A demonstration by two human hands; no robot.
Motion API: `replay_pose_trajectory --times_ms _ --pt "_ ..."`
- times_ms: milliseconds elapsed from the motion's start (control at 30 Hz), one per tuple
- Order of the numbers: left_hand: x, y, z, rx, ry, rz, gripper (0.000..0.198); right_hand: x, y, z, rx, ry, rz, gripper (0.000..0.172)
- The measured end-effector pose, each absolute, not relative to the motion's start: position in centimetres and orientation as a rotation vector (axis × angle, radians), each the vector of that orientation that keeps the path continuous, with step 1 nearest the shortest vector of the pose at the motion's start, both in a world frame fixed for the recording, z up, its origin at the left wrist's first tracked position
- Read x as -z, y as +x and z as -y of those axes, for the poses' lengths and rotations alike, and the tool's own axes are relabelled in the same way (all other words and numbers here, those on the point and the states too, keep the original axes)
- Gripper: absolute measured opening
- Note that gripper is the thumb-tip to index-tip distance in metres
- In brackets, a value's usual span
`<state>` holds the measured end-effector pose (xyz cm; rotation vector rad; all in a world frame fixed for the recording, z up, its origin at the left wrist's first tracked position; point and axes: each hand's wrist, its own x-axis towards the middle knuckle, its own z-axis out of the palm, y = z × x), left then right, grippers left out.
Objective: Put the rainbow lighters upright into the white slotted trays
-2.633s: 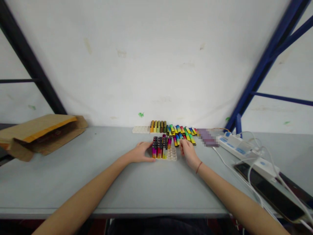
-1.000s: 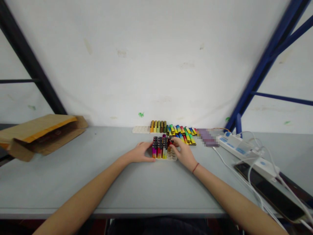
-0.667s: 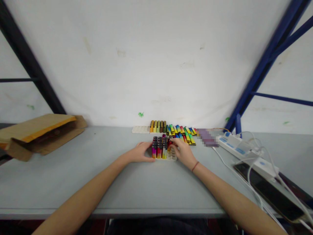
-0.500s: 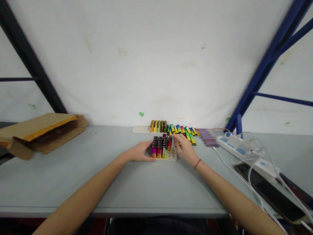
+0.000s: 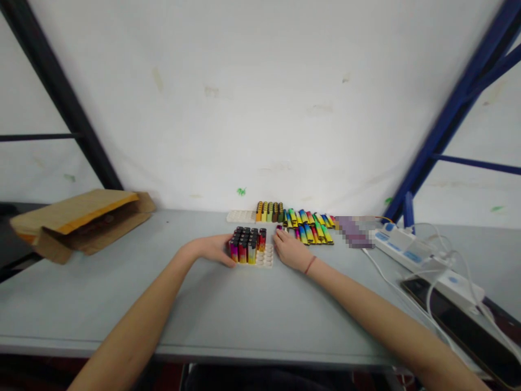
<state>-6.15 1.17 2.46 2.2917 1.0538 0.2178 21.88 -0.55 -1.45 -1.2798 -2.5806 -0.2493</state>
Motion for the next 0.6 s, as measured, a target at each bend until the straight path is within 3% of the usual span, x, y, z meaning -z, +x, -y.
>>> replay_pose_trajectory --times_ms 300,600 --pt "-1.6 -5.0 -1.3 -0.296 2.275 -1.108 0.081 -1.6 24.9 6.7 0.092 -1.39 2.706 0.023" --pt "1.0 -1.2 -1.4 -0.378 2.406 -1.205 0.079 -2.4 28.7 4.8 0.08 -1.697 2.578 0.013"
